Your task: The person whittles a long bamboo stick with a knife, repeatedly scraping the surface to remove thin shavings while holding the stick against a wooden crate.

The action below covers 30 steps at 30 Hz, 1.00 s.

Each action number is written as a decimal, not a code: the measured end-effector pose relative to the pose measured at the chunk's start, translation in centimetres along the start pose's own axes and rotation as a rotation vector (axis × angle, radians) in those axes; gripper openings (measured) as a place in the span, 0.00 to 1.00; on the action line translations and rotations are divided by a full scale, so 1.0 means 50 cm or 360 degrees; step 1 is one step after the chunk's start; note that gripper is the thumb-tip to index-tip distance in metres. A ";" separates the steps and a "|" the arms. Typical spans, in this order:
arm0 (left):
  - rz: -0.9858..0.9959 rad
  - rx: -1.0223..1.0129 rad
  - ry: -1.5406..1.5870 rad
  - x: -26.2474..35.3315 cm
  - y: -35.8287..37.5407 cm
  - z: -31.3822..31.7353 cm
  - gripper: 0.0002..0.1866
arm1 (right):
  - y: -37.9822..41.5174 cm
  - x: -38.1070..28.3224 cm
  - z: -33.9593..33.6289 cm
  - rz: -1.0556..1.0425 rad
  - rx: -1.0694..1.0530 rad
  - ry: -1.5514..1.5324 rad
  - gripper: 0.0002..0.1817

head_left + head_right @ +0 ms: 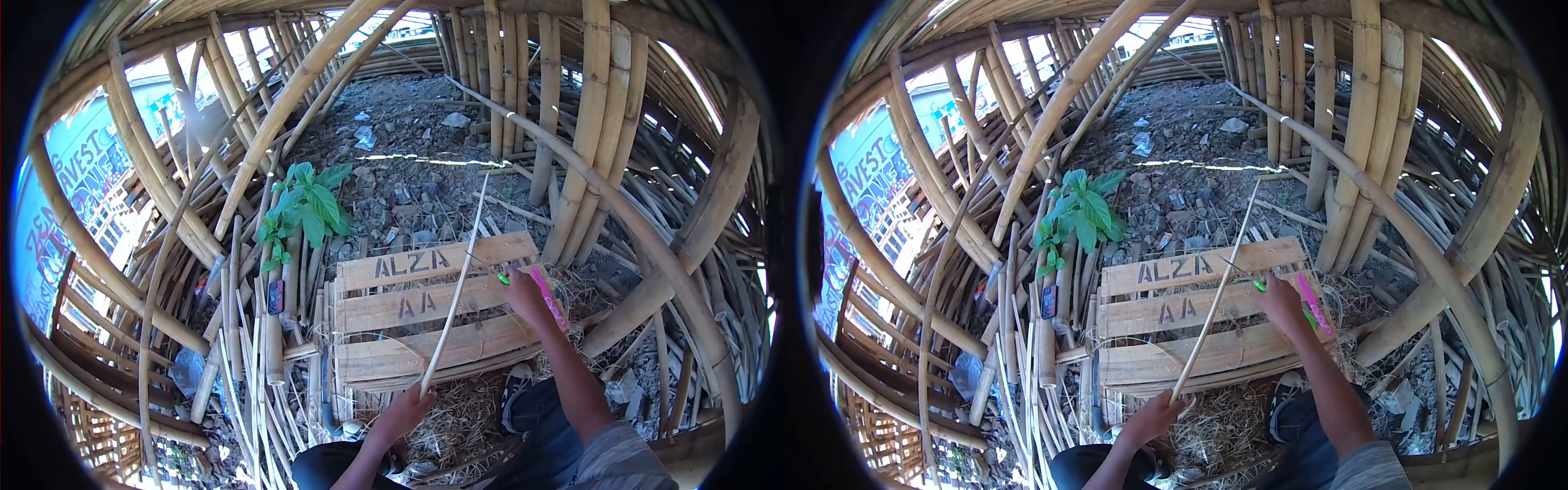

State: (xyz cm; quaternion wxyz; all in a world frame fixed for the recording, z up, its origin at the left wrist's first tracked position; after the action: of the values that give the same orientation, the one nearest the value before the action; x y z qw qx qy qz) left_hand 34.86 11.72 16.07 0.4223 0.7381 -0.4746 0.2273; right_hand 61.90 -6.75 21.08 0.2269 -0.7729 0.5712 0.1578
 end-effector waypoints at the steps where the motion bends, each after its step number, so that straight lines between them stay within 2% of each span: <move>1: 0.0050 -0.0012 -0.0049 -0.011 -0.014 0.013 0.22 | 0.008 -0.009 -0.001 -0.0018 -0.0043 -0.0059 0.17; 3: 0.0078 -0.0014 -0.0090 -0.031 -0.032 0.030 0.22 | 0.017 -0.022 0.007 -0.0093 -0.0094 -0.0114 0.18; 5: 0.0051 -0.0116 0.0090 -0.033 -0.038 0.054 0.19 | 0.034 -0.045 0.011 -0.0163 -0.0152 -0.0167 0.19; 6: 0.0004 -0.0181 0.0372 -0.030 -0.035 0.067 0.16 | 0.046 -0.050 0.033 -0.0041 -0.0390 -0.0260 0.20; 7: -0.0009 -0.0164 0.0387 -0.025 -0.033 0.068 0.16 | 0.061 -0.053 0.059 0.0079 -0.0624 -0.0347 0.21; 9: -0.0240 -0.0433 0.0869 -0.017 -0.015 0.106 0.14 | 0.078 -0.057 0.102 0.0026 -0.0684 -0.0440 0.23; 13: -0.0198 -0.0478 0.1126 -0.007 -0.003 0.138 0.14 | 0.141 -0.084 0.146 -0.0143 -0.0689 -0.0670 0.24; 14: -0.0249 -0.0565 0.1213 -0.004 0.004 0.149 0.15 | 0.176 -0.116 0.117 -0.0085 -0.0800 -0.0645 0.22; 15: -0.0241 -0.0556 0.1216 -0.002 0.005 0.150 0.15 | 0.182 -0.114 0.128 -0.0097 -0.0797 -0.0643 0.22; 17: -0.0199 -0.0625 0.1276 0.004 0.011 0.164 0.15 | 0.222 -0.094 0.183 0.0271 -0.1010 -0.1321 0.20; 18: -0.0153 -0.0600 0.1207 0.003 0.010 0.163 0.15 | 0.241 -0.084 0.195 0.0494 -0.1082 -0.1487 0.16; 22: 0.0010 -0.0460 0.0829 -0.011 -0.012 0.166 0.16 | 0.244 -0.078 0.209 0.0486 -0.1005 -0.1550 0.15; 28: -0.0264 -0.0463 0.1032 -0.004 -0.003 0.166 0.17 | 0.250 -0.086 0.219 0.0545 -0.1148 -0.1558 0.15; 30: -0.0362 -0.0450 0.1380 -0.015 -0.018 0.169 0.20 | 0.249 -0.088 0.223 0.0535 -0.1146 -0.1537 0.15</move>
State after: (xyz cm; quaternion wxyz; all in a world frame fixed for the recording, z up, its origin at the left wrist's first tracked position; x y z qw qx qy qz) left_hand 34.75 5.18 10.59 0.7002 0.5577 -0.1967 0.4001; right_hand 48.87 -0.29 11.72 0.1567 -0.5419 0.4289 0.7056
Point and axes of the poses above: each hand's wrist, its own y-axis away from the middle knuckle, its own z-axis out of the palm, x = y × z, the point moved 10 cm from there along -y, towards the middle knuckle, and after that the axes turned 3 degrees about x, right-handed, at the moved point
